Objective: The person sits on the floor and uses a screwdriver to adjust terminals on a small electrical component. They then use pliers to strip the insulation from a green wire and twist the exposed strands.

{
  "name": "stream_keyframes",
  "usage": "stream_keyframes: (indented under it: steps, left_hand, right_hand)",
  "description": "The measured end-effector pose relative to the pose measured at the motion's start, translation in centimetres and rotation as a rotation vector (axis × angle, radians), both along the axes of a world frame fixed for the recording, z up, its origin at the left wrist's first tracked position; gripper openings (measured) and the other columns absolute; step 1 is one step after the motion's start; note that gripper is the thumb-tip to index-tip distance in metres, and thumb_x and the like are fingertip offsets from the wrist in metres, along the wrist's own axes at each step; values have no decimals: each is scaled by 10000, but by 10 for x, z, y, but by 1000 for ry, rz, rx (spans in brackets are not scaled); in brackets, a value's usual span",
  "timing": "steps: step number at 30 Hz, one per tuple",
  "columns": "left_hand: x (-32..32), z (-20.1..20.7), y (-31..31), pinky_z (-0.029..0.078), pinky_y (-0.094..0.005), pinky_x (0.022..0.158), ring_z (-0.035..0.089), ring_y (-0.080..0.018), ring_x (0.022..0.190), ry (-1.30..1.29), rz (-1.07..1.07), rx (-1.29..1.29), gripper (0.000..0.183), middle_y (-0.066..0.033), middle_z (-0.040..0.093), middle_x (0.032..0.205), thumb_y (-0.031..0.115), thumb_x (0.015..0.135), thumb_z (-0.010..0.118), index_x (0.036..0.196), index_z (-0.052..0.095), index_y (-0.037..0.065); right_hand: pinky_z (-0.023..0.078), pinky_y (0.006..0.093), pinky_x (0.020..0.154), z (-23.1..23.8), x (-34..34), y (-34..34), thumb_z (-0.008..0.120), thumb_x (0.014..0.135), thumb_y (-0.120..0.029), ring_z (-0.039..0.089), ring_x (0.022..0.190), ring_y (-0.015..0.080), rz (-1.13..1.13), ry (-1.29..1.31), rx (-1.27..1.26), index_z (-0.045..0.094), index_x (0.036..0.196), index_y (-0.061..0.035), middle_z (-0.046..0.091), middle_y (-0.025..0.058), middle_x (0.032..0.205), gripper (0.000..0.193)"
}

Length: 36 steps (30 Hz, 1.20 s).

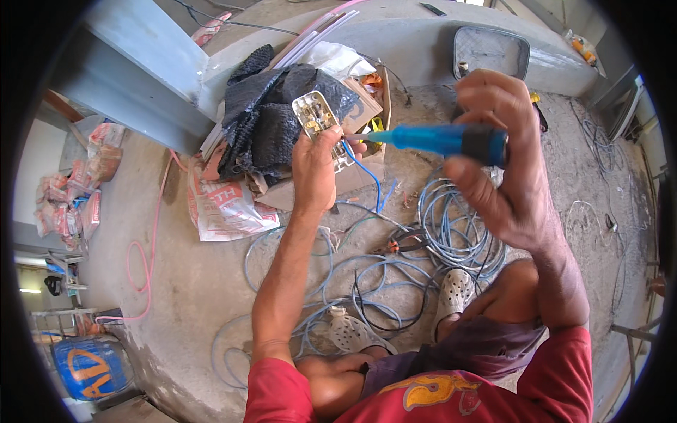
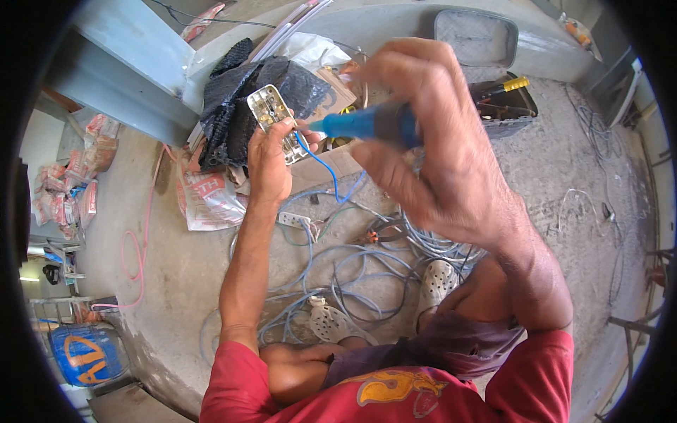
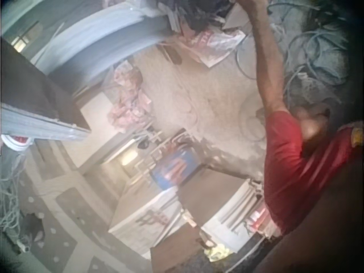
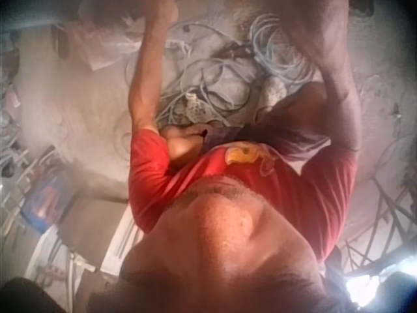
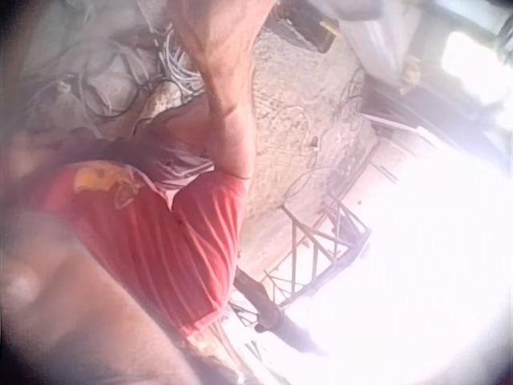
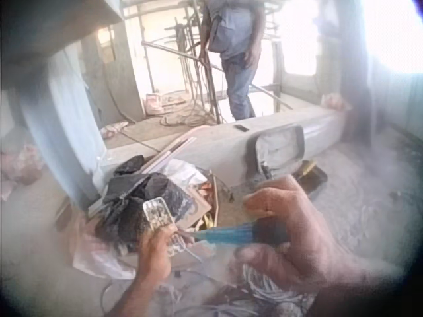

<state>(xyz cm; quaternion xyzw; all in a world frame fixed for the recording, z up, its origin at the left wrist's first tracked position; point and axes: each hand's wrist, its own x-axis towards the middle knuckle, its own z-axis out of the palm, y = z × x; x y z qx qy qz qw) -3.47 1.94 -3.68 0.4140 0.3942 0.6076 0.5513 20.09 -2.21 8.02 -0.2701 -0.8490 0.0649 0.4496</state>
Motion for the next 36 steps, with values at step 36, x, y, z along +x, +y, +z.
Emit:
stream_keyframes:
  steps: [36]
  left_hand:
    - [11, 8, -7, 581, -320, 659, 688, -206, 748, 60, 81, 101, 215, -113, 647, 890, 143, 937, 541, 1090, 518, -7]
  right_hand:
    - [505, 332, 704, 7, 3, -21, 762, 811, -158, 628, 767, 200, -209, 11, -223, 549, 1115, -39, 626, 91, 924, 390]
